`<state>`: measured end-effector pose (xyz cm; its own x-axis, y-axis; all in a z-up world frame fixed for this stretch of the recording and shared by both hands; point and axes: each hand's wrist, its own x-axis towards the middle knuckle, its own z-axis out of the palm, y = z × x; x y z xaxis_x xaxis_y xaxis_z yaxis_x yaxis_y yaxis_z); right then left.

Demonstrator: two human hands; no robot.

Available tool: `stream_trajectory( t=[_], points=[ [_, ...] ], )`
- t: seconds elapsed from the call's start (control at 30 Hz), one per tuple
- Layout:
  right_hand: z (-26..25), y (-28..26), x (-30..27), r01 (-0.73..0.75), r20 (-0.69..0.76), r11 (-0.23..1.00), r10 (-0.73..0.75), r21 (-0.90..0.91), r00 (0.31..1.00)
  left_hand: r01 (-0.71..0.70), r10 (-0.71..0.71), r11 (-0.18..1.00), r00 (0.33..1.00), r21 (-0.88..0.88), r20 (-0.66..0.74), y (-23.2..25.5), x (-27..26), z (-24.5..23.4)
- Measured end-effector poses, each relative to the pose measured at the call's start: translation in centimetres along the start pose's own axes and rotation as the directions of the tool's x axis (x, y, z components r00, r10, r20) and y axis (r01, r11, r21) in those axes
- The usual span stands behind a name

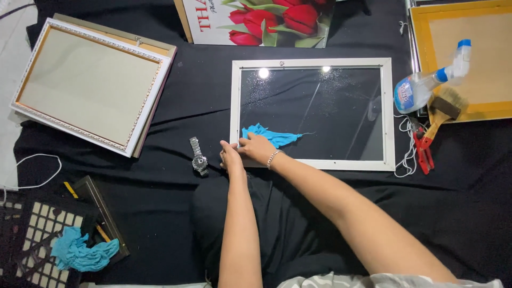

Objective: The person is cleaning a glass pane by spraying it with a liquid and wiping it thoroughly with a blue cloth.

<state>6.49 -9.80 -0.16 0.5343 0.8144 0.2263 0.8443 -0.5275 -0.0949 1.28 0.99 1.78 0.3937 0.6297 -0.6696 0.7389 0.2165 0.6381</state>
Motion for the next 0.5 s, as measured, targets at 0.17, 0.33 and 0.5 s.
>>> stream_trajectory(
  t=[0.17,0.33,0.5],
  points=[
    [-1.8,3.7,-3.2,0.053,0.139,0.998,-0.051,-0.014,0.989,-0.053,0.053,0.995,0.999,0.083,0.001,-0.8,0.3,0.2],
    [-5.8,7.3,-8.0,0.103,0.186,0.98,-0.071,-0.17,0.98,-0.097,0.096,0.991,0.995,0.094,0.007,-0.3,-1.1,0.1],
    [-9.9,10.6,-13.1,0.047,0.245,0.977,0.005,-0.207,0.969,-0.091,0.095,0.99,0.995,0.105,-0.03,-0.3,-1.3,0.2]
  ],
)
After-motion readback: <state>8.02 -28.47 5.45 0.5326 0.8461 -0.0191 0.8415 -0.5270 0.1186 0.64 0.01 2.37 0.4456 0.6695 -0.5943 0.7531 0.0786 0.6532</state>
